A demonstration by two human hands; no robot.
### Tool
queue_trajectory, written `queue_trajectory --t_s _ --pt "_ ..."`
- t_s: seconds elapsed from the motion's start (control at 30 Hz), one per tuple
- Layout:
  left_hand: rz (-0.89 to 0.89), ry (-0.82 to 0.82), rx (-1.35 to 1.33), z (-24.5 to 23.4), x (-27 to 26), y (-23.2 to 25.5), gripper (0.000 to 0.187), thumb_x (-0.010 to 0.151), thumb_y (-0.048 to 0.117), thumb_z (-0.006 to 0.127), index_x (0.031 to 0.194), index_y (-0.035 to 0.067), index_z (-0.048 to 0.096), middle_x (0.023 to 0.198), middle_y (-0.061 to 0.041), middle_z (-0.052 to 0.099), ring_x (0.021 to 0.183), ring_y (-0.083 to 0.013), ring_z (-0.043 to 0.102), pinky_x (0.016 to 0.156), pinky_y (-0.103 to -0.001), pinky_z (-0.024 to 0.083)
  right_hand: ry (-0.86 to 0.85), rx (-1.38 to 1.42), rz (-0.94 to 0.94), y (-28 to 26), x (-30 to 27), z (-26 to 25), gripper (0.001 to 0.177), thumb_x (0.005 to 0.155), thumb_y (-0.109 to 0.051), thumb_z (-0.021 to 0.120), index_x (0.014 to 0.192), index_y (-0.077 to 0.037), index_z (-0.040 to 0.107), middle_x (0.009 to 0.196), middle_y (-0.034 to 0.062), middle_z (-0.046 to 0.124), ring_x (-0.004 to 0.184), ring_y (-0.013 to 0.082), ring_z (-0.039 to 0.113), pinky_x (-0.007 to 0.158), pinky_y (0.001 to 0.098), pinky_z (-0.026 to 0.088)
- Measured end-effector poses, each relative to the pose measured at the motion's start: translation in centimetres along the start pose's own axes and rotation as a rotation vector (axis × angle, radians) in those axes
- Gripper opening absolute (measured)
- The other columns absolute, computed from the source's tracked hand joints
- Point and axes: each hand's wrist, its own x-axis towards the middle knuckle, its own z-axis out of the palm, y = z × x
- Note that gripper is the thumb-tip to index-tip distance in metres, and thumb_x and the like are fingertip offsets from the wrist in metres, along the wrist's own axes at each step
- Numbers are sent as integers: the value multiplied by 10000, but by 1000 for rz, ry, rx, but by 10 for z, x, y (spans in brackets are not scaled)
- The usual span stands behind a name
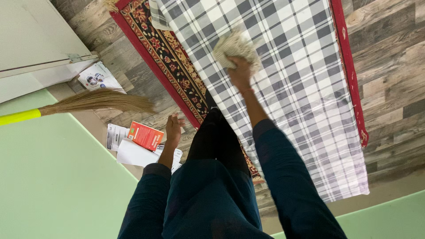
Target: The person picks up a plaid cloth from the floor, unfolds it, and carefully folds it into a rectangular shape on top of a rug. After folding, the person uses a small white cloth to wipe the surface of the folded plaid cloth.
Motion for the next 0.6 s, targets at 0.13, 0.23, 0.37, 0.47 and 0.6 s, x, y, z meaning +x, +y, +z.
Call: queue_trajectory --t_s 0.13,0.23,0.37,0.47,0.6 --pt "71 54 -168 20 -13 3 446 1078 319 475 1276 -64 588 1033 -131 709 902 -181 688 822 -325 537 -325 -77 -165 -17 -104 103 442 768 -79 752 1204 -10 727 1124 186 677 1081 319 633 993 403 502" --pt "72 93 -240 37 -22 3 391 1056 247 516 1249 -79 613 1057 -117 702 936 -176 697 852 -326 556 -354 117 51 -30 -165 99 457 800 -98 769 1237 12 694 1192 188 704 1054 278 683 916 388 536" --pt "111 116 -21 68 -16 11 382 1049 209 537 1285 -52 685 1083 -213 715 946 -254 645 840 -389 510 -221 506 306 -32 -198 -4 461 853 -76 742 1298 21 675 1110 127 734 953 211 688 856 338 549" --pt "69 -24 -279 89 -5 24 418 1067 288 498 1360 5 595 1298 -138 711 1188 -219 690 1060 -366 453 154 539 420 -8 -204 -130 450 808 -54 732 1256 -63 689 1108 48 752 996 165 721 867 317 610" --pt "-221 -67 -345 110 10 66 467 1032 299 448 1410 63 590 1373 -44 693 1275 -166 639 1117 -403 374 533 716 507 44 -209 -270 380 784 -49 701 1136 -191 678 1081 -4 675 1059 184 615 823 471 481"
